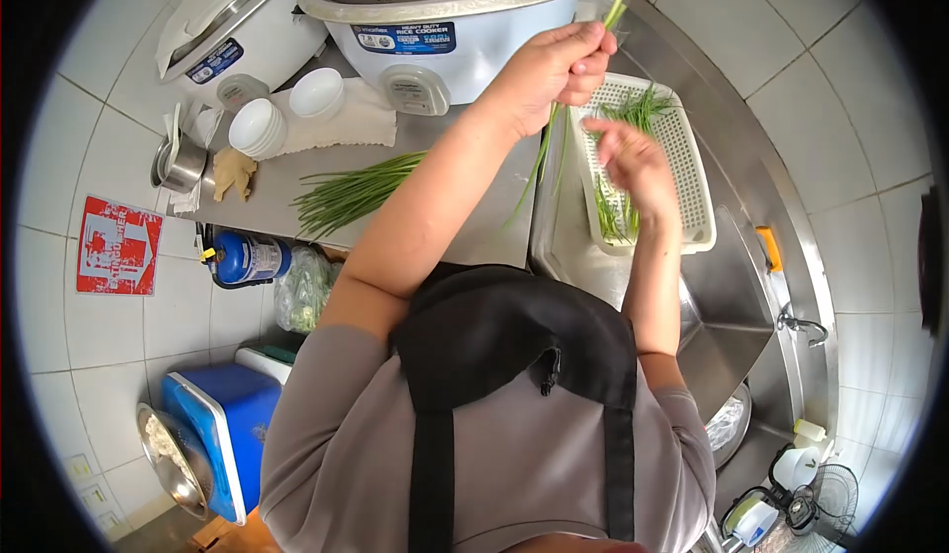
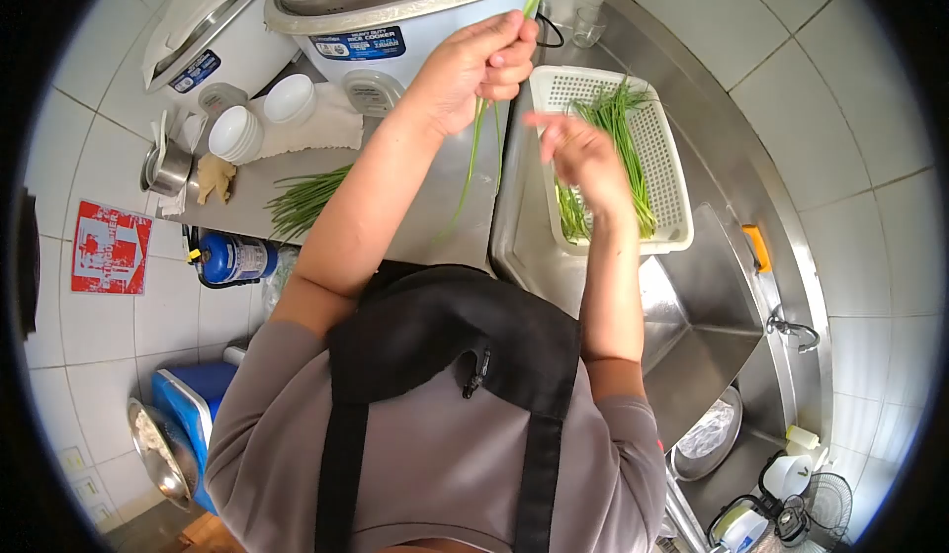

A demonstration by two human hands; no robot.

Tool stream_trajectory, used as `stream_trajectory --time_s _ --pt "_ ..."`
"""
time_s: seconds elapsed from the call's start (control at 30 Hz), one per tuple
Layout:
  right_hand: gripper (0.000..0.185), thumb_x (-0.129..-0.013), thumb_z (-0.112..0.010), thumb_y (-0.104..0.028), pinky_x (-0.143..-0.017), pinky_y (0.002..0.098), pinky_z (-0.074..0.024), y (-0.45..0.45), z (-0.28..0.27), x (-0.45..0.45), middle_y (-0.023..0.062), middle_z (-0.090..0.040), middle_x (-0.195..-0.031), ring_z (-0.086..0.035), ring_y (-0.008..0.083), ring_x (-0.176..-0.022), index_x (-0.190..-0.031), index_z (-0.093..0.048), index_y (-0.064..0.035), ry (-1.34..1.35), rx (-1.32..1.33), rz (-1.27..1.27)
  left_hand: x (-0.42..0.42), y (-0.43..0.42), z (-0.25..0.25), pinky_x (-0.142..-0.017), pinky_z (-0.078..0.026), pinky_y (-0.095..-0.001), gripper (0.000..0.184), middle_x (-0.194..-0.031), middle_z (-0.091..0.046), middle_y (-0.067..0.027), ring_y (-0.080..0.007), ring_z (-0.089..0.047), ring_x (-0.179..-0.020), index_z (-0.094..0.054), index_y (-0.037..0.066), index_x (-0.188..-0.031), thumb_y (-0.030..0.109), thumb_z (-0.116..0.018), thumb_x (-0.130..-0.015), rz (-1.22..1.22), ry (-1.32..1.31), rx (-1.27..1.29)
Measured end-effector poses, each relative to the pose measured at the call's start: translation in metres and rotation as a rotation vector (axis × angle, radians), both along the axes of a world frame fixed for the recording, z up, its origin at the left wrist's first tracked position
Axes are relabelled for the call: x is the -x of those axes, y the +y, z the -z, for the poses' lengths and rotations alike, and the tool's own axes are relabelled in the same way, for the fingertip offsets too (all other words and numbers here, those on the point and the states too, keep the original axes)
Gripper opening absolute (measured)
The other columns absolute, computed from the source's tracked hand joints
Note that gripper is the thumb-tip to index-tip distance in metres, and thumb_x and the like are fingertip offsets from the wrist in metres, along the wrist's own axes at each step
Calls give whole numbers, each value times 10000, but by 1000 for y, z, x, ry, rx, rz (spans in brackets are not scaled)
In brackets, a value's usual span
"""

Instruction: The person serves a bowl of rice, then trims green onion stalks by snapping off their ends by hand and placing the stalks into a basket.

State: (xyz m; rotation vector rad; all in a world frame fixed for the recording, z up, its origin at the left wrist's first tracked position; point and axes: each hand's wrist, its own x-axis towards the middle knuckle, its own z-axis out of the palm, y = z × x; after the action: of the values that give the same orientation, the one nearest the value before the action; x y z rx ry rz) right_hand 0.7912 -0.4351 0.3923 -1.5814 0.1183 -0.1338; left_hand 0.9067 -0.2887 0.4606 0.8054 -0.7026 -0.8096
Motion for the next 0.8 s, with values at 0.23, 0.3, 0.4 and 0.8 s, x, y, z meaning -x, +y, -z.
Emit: stream_trajectory --time_s 0.23,0.3,0.4,0.8 --pt "140 -883 -536 -169 -424 181 -226 37 31 -8 -68 -437 -606 -286 18 -466 -833 -590 -51 -19 -97 -89 -9 16 -5 -406 -174 -174 253 -586 -292 77 -21 -222 -473 -481 70 -867 289 -392 -956 -85 16 188" --pt "131 -871 -490 -132 -404 191 -229 34 39 -16 -23 -449 -614 -280 43 -451 -793 -543 -41 -39 -685 5 -7 18 -3 -405 -173 -175 256 -584 -286 71 -23 -219 -472 -470 72 -864 289 -375 -961 -80 12 209" --pt "94 -851 -457 -126 -380 198 -227 32 49 -21 18 -478 -650 -289 65 -437 -808 -491 -50 -42 -848 104 1 22 -3 -409 -169 -178 270 -584 -291 68 -23 -218 -475 -477 73 -860 303 -378 -960 -131 -6 278" --pt "66 -880 -514 -113 -468 183 -250 68 3 -5 -64 -446 -667 -328 13 -527 -902 -546 -59 -152 3 91 19 -4 11 -434 -190 -181 289 -586 -318 69 -12 -243 -493 -487 58 -862 321 -409 -953 -598 -222 151"
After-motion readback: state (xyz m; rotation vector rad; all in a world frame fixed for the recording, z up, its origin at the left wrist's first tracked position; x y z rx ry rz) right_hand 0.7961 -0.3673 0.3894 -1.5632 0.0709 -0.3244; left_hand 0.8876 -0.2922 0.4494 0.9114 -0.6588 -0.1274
